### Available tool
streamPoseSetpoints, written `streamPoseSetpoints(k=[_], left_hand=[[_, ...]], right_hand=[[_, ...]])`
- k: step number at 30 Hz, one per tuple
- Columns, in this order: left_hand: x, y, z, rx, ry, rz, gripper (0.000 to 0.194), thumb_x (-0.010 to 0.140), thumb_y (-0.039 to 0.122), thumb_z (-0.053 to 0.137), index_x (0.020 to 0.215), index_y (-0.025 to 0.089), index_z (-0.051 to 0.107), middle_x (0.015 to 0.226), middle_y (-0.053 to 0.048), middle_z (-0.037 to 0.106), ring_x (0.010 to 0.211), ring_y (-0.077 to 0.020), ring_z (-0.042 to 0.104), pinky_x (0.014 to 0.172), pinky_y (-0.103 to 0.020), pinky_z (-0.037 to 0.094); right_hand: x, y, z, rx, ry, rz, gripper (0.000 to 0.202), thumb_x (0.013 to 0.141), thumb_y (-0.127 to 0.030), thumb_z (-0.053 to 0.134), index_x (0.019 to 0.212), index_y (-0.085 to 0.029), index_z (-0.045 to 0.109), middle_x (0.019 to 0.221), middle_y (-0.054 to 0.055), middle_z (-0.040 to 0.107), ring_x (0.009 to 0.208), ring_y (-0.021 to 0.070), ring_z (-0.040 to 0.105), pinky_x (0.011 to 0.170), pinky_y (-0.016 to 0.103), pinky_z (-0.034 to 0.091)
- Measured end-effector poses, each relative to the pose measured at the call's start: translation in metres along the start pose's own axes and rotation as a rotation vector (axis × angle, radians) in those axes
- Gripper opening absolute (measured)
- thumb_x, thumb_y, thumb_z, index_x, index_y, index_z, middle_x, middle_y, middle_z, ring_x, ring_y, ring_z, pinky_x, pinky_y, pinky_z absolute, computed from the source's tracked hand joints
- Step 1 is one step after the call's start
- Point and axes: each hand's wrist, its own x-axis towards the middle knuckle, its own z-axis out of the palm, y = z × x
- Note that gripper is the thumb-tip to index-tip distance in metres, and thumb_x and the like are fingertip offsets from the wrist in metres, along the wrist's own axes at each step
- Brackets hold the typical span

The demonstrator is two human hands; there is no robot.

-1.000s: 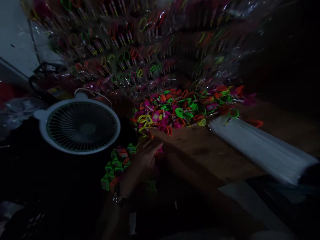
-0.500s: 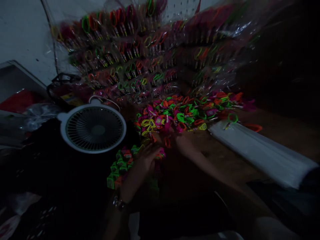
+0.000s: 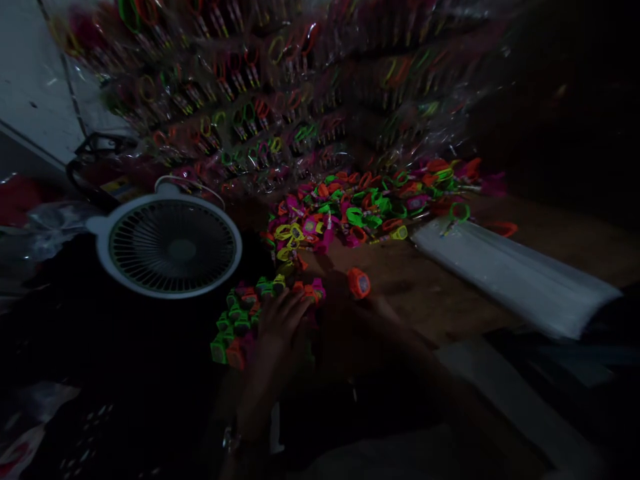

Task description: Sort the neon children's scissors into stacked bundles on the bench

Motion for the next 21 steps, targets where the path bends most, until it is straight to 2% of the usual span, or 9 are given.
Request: streamPoseSetpoints(k=[2,4,6,8,14,16,21], left_hand=[[-0.001,0.000,0.002,0.013,0.023,-0.003,0.035,0.093,0.022,0.039,0.126,0.023,0.050,0.135,-0.003,0.050,0.133,-0.0211,0.033,0.110,-0.051,0.026],[-0.001,0.000,0.004,0.028,0.067,0.014,0.035,0.092,0.020,0.040,0.125,0.021,0.050,0.132,-0.004,0.052,0.132,-0.0215,0.034,0.109,-0.051,0.027],[-0.002,0.001,0.004,0.045,0.075,0.034,0.037,0.091,0.015,0.040,0.126,0.021,0.049,0.131,-0.003,0.054,0.132,-0.0217,0.034,0.109,-0.051,0.027],[-0.003,0.001,0.004,0.058,0.051,0.039,0.041,0.089,0.012,0.039,0.128,0.022,0.047,0.132,-0.001,0.053,0.133,-0.0218,0.032,0.111,-0.052,0.024],[-0.004,0.001,0.008,0.056,0.081,0.025,0.044,0.087,0.010,0.041,0.129,0.023,0.046,0.130,0.000,0.054,0.133,-0.0213,0.033,0.112,-0.050,0.023],[-0.004,0.000,0.009,0.053,0.099,0.027,0.045,0.086,0.009,0.041,0.129,0.023,0.046,0.130,0.000,0.055,0.132,-0.0211,0.034,0.112,-0.049,0.023],[-0.004,0.002,0.009,0.030,0.107,0.015,0.041,0.089,0.013,0.041,0.129,0.022,0.045,0.132,-0.002,0.053,0.132,-0.0218,0.033,0.112,-0.050,0.023]], right_hand=[[-0.018,-0.002,0.022,0.366,-0.048,0.047,0.025,0.079,-0.027,0.057,0.096,-0.011,0.066,0.089,0.009,0.070,0.083,0.0214,0.065,0.072,0.027,0.051],[-0.028,-0.008,0.045,0.509,-0.078,0.089,0.024,0.074,-0.031,0.061,0.087,-0.012,0.068,0.082,0.006,0.070,0.076,0.0209,0.065,0.069,0.028,0.051],[-0.030,-0.015,0.062,0.471,-0.048,0.092,0.022,0.070,-0.029,0.063,0.081,-0.012,0.070,0.077,0.004,0.070,0.072,0.0214,0.064,0.067,0.029,0.051],[-0.028,-0.019,0.070,0.360,-0.010,0.053,0.018,0.070,-0.026,0.061,0.076,-0.012,0.070,0.073,0.004,0.069,0.070,0.0219,0.064,0.064,0.029,0.050],[-0.022,-0.013,0.071,0.140,-0.026,-0.138,0.021,0.082,-0.031,0.055,0.088,-0.018,0.071,0.085,0.006,0.071,0.079,0.0237,0.065,0.073,0.034,0.051],[-0.023,-0.011,0.071,0.111,-0.042,-0.153,0.020,0.086,-0.033,0.054,0.092,-0.020,0.069,0.090,0.006,0.069,0.085,0.0226,0.064,0.078,0.036,0.051],[-0.026,-0.016,0.069,0.075,-0.093,-0.175,0.028,0.091,-0.038,0.053,0.106,-0.015,0.060,0.108,0.006,0.061,0.093,0.0176,0.060,0.083,0.036,0.051]])
